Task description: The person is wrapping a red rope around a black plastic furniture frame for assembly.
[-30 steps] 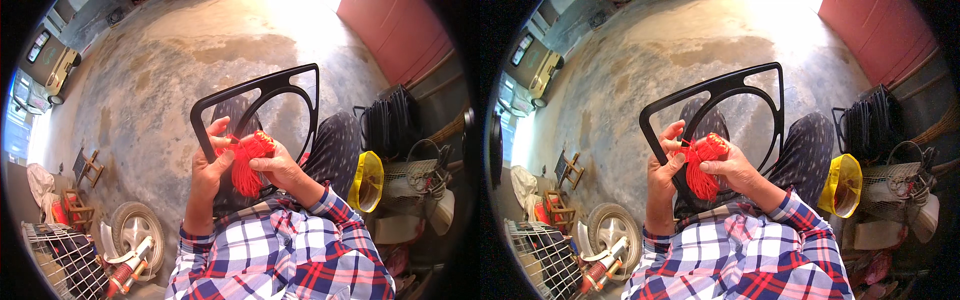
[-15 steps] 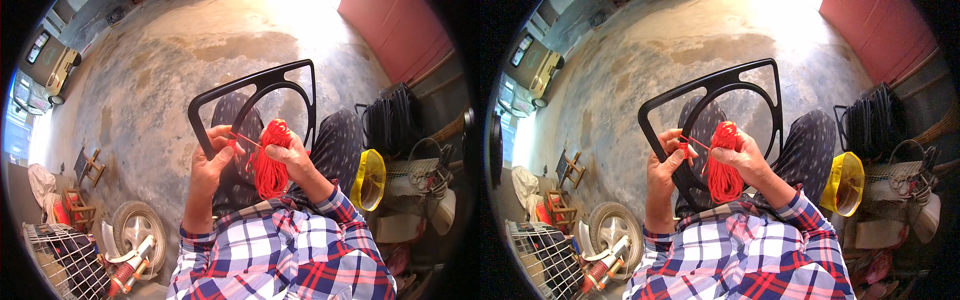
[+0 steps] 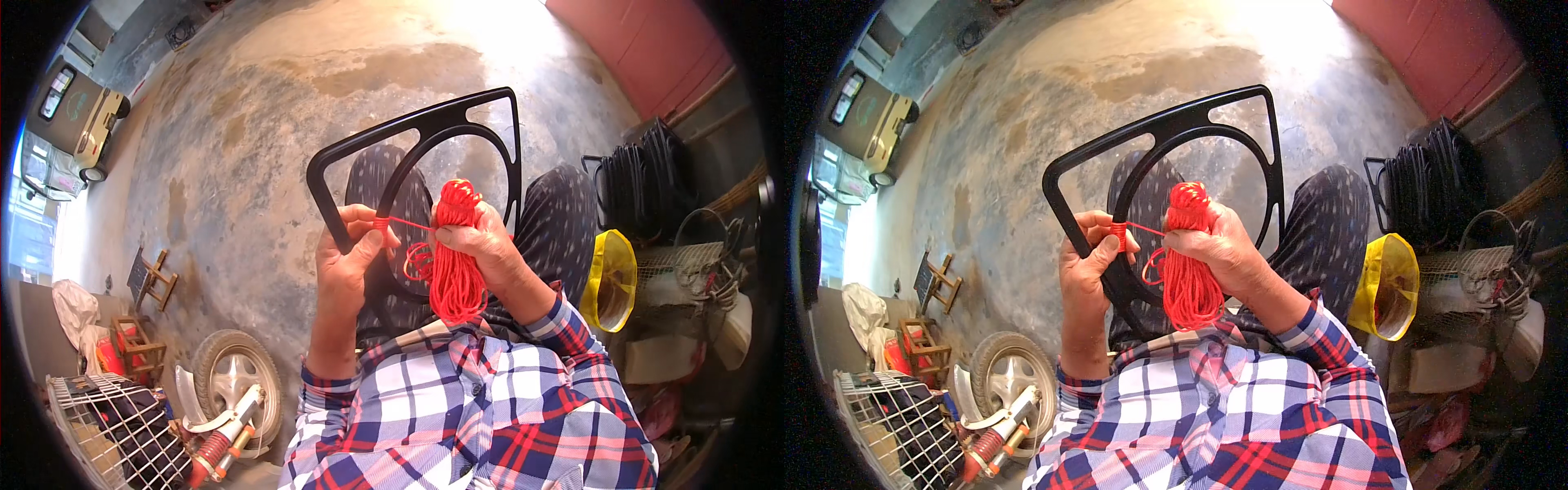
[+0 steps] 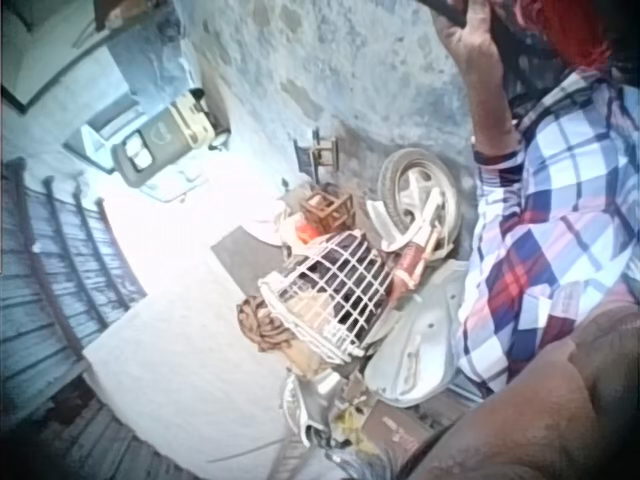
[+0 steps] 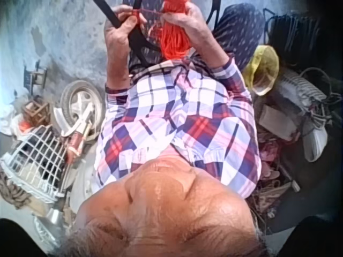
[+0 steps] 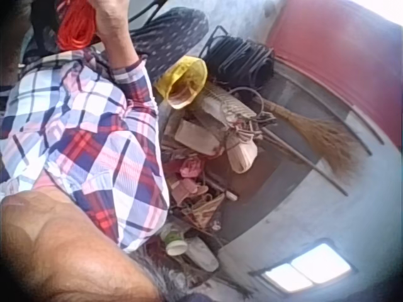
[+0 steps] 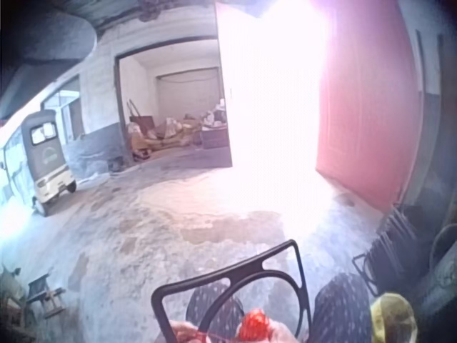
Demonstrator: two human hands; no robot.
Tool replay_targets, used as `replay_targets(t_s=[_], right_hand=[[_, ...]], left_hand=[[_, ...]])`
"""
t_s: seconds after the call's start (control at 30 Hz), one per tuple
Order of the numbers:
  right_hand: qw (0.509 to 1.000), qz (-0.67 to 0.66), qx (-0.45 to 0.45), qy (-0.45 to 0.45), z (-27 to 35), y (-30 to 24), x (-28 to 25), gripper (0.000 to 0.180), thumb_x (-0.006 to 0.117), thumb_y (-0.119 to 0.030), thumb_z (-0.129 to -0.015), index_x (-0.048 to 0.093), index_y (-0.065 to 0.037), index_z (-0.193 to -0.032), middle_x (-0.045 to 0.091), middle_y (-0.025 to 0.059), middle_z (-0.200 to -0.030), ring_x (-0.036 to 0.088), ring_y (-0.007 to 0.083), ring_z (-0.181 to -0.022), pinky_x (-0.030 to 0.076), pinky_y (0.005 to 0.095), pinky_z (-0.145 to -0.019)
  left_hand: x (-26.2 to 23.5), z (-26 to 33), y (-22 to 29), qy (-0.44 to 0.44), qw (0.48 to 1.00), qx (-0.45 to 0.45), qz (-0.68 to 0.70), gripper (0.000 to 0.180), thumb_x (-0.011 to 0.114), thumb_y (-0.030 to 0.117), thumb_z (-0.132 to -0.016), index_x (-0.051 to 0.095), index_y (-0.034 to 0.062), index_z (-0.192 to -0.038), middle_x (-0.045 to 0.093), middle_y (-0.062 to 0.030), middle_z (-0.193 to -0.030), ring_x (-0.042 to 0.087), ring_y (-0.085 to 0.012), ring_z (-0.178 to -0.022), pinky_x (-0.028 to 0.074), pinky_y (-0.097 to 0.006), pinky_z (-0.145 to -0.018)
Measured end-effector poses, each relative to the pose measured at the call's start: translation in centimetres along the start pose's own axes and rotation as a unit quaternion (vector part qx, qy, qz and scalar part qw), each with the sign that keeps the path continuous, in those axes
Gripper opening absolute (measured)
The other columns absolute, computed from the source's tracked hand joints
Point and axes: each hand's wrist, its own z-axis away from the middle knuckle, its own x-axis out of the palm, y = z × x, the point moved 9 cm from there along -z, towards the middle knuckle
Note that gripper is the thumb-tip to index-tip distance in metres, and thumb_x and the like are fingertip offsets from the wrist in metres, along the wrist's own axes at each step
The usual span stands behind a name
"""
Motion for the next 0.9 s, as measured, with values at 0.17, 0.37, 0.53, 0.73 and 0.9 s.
replay_targets(t_s=[0.17,0.37,0.53,0.73,0.9], right_hand=[[0.999,-0.025,0.023,0.036,-0.4,0.0,-1.0,0.023,0.071,-0.008,-0.081,0.061,-0.003,-0.101,0.063,0.0042,-0.089,0.064,0.0144,-0.075,0.057,0.0327,-0.071],[0.999,-0.008,0.026,0.044,-0.5,0.1,-1.0,0.028,0.073,-0.016,-0.079,0.061,-0.003,-0.100,0.063,0.0051,-0.085,0.063,0.0146,-0.074,0.055,0.0316,-0.070],[0.999,0.027,0.016,0.039,-0.2,0.3,-0.8,0.026,0.073,-0.014,-0.080,0.061,-0.003,-0.100,0.064,0.0048,-0.086,0.063,0.0145,-0.076,0.055,0.0314,-0.071],[0.999,0.026,0.018,0.022,0.0,0.6,-0.7,0.021,0.071,-0.007,-0.083,0.060,-0.003,-0.101,0.063,0.0032,-0.089,0.064,0.0134,-0.079,0.054,0.0305,-0.075],[0.993,-0.084,0.005,0.077,-0.5,1.1,-2.7,0.025,0.070,-0.013,-0.089,0.057,-0.004,-0.109,0.066,0.0079,-0.094,0.068,0.0196,-0.084,0.056,0.0343,-0.079]], left_hand=[[0.0,-0.2,0.3,-0.007,1.000,-0.022,-0.001,0.019,0.063,0.009,-0.096,0.060,0.0002,-0.113,0.069,-0.0154,-0.090,0.065,-0.0207,-0.075,0.054,-0.032,-0.071],[0.2,-0.3,0.2,-0.021,0.997,-0.044,0.063,0.020,0.060,0.016,-0.099,0.059,0.0002,-0.110,0.069,-0.0170,-0.087,0.065,-0.0199,-0.071,0.054,-0.032,-0.064],[0.0,-1.0,-0.4,0.000,0.998,-0.050,0.048,0.020,0.060,0.022,-0.100,0.059,0.0017,-0.101,0.066,-0.0157,-0.078,0.061,-0.0188,-0.062,0.053,-0.032,-0.059],[0.0,-1.1,-0.4,0.017,0.999,-0.049,0.016,0.020,0.061,0.022,-0.100,0.059,0.0020,-0.097,0.064,-0.0146,-0.073,0.059,-0.0185,-0.059,0.051,-0.031,-0.056],[0.2,-0.5,-0.2,0.030,0.999,-0.025,0.028,0.017,0.063,0.015,-0.097,0.060,-0.0005,-0.103,0.065,-0.0133,-0.075,0.060,-0.0175,-0.062,0.051,-0.030,-0.059]])
